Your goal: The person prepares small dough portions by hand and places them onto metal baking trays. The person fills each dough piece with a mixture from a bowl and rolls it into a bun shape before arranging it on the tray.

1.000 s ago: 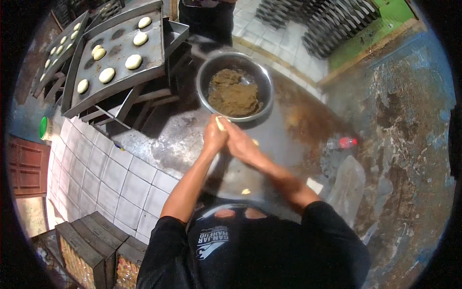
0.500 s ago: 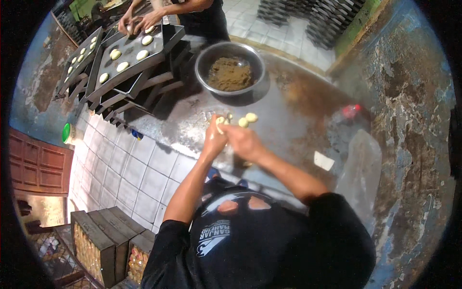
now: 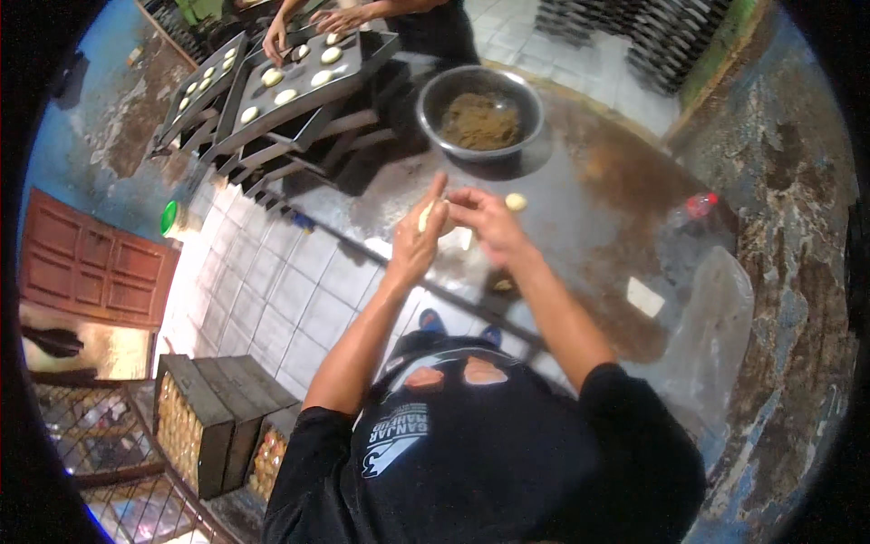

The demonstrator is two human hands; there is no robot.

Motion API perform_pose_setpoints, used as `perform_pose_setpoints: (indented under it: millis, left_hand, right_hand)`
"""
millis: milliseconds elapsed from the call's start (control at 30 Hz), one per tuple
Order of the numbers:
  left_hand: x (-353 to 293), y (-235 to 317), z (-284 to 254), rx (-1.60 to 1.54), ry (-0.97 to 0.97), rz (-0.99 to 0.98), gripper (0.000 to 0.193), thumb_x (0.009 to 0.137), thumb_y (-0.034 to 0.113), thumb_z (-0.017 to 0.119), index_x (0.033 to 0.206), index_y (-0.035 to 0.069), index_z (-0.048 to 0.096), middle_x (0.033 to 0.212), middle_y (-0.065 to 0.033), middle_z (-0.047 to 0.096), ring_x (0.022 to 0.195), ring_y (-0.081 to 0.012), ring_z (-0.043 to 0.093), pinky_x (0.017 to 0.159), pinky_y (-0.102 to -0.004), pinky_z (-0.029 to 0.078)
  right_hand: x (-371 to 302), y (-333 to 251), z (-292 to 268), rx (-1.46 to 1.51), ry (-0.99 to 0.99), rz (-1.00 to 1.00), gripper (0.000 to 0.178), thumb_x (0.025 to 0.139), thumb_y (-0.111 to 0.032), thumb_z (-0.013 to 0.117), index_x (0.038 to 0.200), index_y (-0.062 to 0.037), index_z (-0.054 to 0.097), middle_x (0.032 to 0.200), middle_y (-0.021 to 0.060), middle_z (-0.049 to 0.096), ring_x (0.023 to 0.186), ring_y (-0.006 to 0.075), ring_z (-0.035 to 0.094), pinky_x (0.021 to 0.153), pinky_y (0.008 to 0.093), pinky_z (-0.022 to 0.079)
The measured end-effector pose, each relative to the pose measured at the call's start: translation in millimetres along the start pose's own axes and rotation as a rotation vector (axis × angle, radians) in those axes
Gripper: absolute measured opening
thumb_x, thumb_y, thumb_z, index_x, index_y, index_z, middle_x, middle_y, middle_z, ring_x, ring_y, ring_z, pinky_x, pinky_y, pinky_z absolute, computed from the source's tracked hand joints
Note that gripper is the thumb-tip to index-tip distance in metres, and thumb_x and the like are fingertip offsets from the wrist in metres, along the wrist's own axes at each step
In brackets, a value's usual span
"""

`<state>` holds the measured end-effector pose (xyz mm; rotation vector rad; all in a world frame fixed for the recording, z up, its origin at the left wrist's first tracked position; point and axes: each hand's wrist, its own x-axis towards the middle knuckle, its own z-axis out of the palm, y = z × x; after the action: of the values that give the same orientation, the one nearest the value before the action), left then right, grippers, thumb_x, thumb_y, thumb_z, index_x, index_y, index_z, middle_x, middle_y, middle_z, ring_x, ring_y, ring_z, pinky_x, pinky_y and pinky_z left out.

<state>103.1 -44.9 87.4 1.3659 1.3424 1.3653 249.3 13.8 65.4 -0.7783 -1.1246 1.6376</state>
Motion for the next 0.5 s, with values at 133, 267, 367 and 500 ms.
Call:
perform_pose_setpoints:
  millis: [133, 267, 367, 500]
  left_hand:
    - [-14, -6, -66, 0.27, -0.198, -0.134, 0.04, 0.096, 0.02, 0.069, 0.129, -0.002, 0.067, 0.134, -0.0156, 0.067, 0.114, -0.0217, 0.066, 0.098, -0.0324, 0.051]
    - [-12, -17, -105, -0.011, -0.049, -0.237, 0.04, 0.104, 0.032, 0.058, 0.131, 0.004, 0.069, 0.139, -0.0152, 0.063, 0.128, -0.0243, 0.058, 0.107, -0.0343, 0.044]
    - [7, -12, -120, -0.274, 0.001, -0.303, 0.059, 0.109, 0.053, 0.038, 0.146, 0.012, 0.058, 0.158, -0.0129, 0.046, 0.141, -0.0234, 0.045, 0.116, -0.0362, 0.034]
    - [32, -22, -135, -0.691, -0.007, -0.206, 0.071, 0.107, 0.062, 0.031, 0.163, 0.02, 0.029, 0.168, -0.0099, 0.027, 0.155, -0.0278, 0.023, 0.125, -0.0409, 0.014]
  right_hand:
    - [9, -18, 42, -0.765, -0.505, -0.457, 0.015, 0.089, -0.009, 0.071, 0.103, -0.0029, 0.075, 0.09, 0.0086, 0.074, 0.083, 0.0193, 0.071, 0.079, 0.0332, 0.057]
    - [16, -14, 95, -0.273, -0.231, -0.371, 0.034, 0.088, -0.014, 0.074, 0.119, -0.003, 0.069, 0.105, 0.0153, 0.071, 0.098, 0.0297, 0.07, 0.091, 0.0408, 0.056]
    - [29, 9, 114, -0.683, -0.189, -0.862, 0.049, 0.089, -0.022, 0.078, 0.13, -0.0022, 0.061, 0.121, 0.0191, 0.063, 0.115, 0.0354, 0.063, 0.098, 0.0418, 0.053]
    - [51, 47, 165, -0.326, -0.079, -0.141, 0.047, 0.098, -0.031, 0.072, 0.126, 0.0029, 0.057, 0.11, 0.0109, 0.064, 0.104, 0.019, 0.062, 0.089, 0.0335, 0.052]
